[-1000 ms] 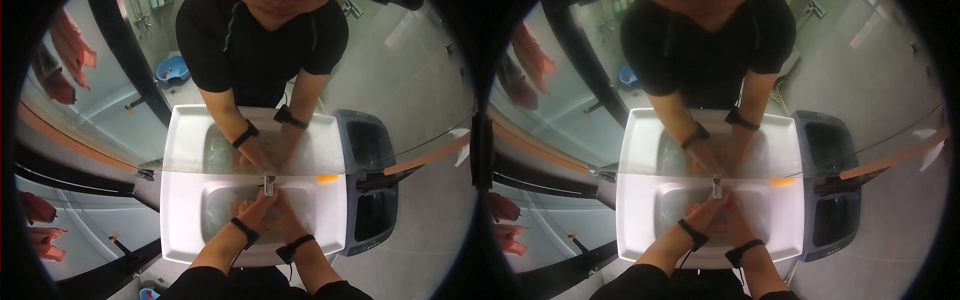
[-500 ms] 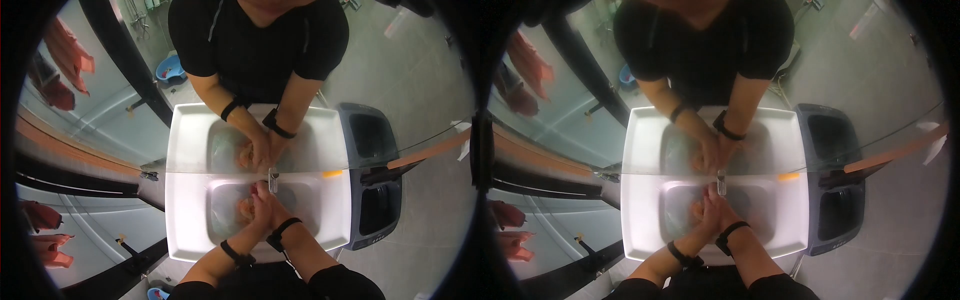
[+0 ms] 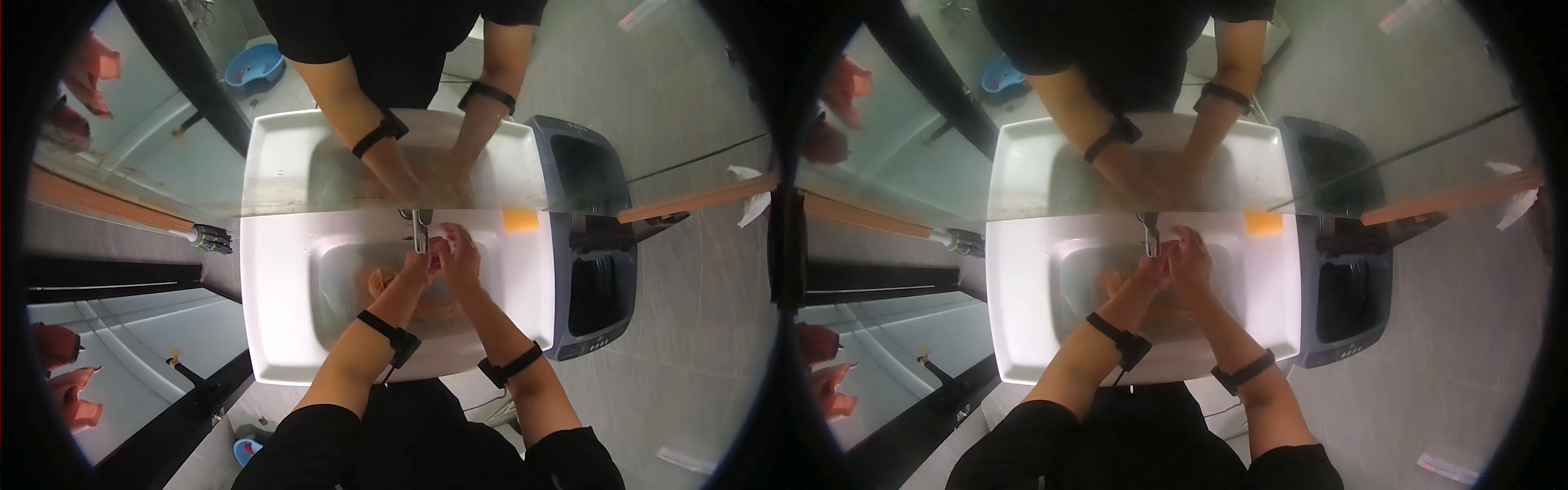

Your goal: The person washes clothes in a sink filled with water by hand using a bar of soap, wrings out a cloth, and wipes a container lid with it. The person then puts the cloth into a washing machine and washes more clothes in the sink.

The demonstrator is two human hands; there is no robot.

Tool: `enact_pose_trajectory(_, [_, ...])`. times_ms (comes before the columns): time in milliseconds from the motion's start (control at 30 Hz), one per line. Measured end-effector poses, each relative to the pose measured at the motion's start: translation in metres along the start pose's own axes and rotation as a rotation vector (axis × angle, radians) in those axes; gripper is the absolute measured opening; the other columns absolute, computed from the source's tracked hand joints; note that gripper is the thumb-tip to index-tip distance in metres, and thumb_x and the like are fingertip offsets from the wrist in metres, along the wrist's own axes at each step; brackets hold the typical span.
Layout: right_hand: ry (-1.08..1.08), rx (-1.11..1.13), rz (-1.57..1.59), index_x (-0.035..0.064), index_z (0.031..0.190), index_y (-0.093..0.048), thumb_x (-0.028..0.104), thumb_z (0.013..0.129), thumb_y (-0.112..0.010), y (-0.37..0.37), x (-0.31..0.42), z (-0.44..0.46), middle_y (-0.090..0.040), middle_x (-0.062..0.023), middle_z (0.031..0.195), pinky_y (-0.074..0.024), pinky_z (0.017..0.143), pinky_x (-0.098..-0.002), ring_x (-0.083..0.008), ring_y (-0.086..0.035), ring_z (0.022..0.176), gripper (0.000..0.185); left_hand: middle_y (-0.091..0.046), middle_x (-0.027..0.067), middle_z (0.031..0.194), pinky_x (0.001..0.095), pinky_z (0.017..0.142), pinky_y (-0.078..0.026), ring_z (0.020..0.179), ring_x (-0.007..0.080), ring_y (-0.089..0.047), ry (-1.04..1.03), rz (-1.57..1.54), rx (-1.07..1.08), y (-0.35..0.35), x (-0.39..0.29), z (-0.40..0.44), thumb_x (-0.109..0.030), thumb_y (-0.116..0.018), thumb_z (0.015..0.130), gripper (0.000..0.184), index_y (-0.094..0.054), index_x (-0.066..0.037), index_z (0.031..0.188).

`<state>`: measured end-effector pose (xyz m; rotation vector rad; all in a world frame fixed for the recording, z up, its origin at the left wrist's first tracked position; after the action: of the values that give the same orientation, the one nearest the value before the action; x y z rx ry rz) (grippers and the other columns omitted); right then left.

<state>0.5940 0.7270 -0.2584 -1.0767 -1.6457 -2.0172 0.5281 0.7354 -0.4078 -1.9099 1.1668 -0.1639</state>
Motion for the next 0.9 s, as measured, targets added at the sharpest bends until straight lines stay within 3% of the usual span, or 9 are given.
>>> enact_pose_trajectory(133, [0.539,-0.080,-0.269,0.0077,0.131,-0.044,0.006,0.074,-0.059,0.042,0.089,-0.003,-0.048,-0.0128,0.131,-0.0344,0.100,-0.0468,-0.0349,-0.044,0.121,0.059,-0.063,0.0068,0.097,0.0342,0.070,-0.049,0.086,0.0197,-0.062,-0.119,0.479,-0.078,-0.026,-0.028,-0.041,-0.021,-0.059,0.086,0.022,-0.063,-0.005,0.101])
enact_pose_trajectory(300, [0.584,0.114,-0.475,0.0091,0.134,-0.042,0.007,0.074,-0.059,0.033,0.105,-0.024,-0.046,-0.0115,0.134,-0.0257,0.107,-0.0498,-0.0341,-0.037,0.128,0.062,-0.059,0.0099,0.114,0.0462,0.093,-0.040,0.107,0.0293,-0.055,-0.532,2.105,-0.218,-0.021,-0.086,-0.090,-0.024,-0.059,0.082,0.028,-0.063,-0.010,0.105])
enact_pose_trajectory(367, [0.469,0.186,-0.466,0.0094,0.132,-0.046,0.014,0.077,-0.061,0.047,0.108,-0.039,-0.046,-0.0119,0.135,-0.0263,0.106,-0.0516,-0.0317,-0.038,0.129,0.057,-0.054,0.0128,0.124,0.0502,0.102,-0.032,0.121,0.0332,-0.046,-0.900,2.332,-0.177,-0.019,-0.098,-0.110,-0.025,-0.058,0.080,0.029,-0.064,-0.012,0.106])
enact_pose_trajectory(433, [0.188,0.479,0.177,0.0114,0.130,-0.050,0.022,0.079,-0.064,0.059,0.093,-0.053,-0.043,-0.0120,0.138,-0.0269,0.105,-0.0556,-0.0296,-0.033,0.132,0.053,-0.046,0.0137,0.133,0.0518,0.105,-0.027,0.129,0.0341,-0.035,-0.966,2.307,-0.262,-0.023,-0.112,-0.134,-0.024,-0.057,0.081,0.028,-0.065,-0.012,0.104])
enact_pose_trajectory(567, [0.319,0.319,-0.830,0.0126,0.120,-0.058,0.025,0.079,-0.066,0.067,0.083,-0.107,-0.052,-0.0129,0.128,-0.0322,0.104,-0.0489,-0.0285,-0.045,0.123,0.043,-0.030,0.0140,0.147,0.0565,0.108,-0.020,0.138,0.0346,-0.022,-1.017,2.285,-0.363,-0.053,-0.129,-0.195,-0.019,-0.050,0.084,0.026,-0.065,-0.004,0.099])
enact_pose_trajectory(600, [0.812,0.172,-0.830,0.0107,0.110,-0.063,0.025,0.077,-0.068,0.059,0.089,-0.117,-0.058,-0.0133,0.118,-0.0342,0.103,-0.0456,-0.0293,-0.052,0.115,0.036,-0.029,0.0175,0.147,0.0518,0.110,-0.019,0.138,0.0359,-0.020,-1.031,2.212,-0.364,-0.038,-0.127,-0.189,-0.014,-0.048,0.082,0.034,-0.060,0.000,0.110])
enact_pose_trajectory(700, [0.671,0.521,0.259,0.0024,0.087,-0.063,0.015,0.073,-0.069,0.049,0.156,-0.166,-0.064,-0.0137,0.087,-0.0476,0.072,-0.0329,-0.0280,-0.061,0.080,0.019,-0.026,0.0191,0.148,0.0500,0.111,-0.017,0.139,0.0334,-0.017,-1.203,2.155,-0.624,0.000,-0.116,-0.175,-0.014,-0.050,0.077,0.050,-0.053,0.003,0.124])
enact_pose_trajectory(733, [0.738,0.614,0.253,0.0023,0.085,-0.062,0.014,0.073,-0.068,0.044,0.179,-0.192,-0.063,-0.0134,0.084,-0.0471,0.071,-0.0326,-0.0263,-0.060,0.077,0.018,-0.032,0.0153,0.146,0.0494,0.110,-0.021,0.135,0.0329,-0.029,-0.733,2.336,-0.493,-0.024,-0.112,-0.225,-0.015,-0.050,0.083,0.036,-0.062,0.002,0.112])
enact_pose_trajectory(900, [0.924,0.823,0.189,0.0029,0.079,-0.061,0.011,0.072,-0.067,0.068,0.241,-0.293,-0.062,-0.0110,0.074,-0.0459,0.068,-0.0339,-0.0231,-0.059,0.071,0.012,-0.038,0.0113,0.142,0.0509,0.110,-0.021,0.138,0.0326,-0.020,-1.298,2.202,-0.991,0.069,-0.076,-0.242,-0.023,-0.050,0.087,0.031,-0.069,-0.002,0.100])
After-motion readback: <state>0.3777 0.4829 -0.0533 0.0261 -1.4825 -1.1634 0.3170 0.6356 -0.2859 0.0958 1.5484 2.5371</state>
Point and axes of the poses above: each hand's wrist, its own z-axis towards the middle knuckle, its own y-axis out of the back of the hand, x = y × z, the point moved 5 cm from there along z, towards the middle knuckle
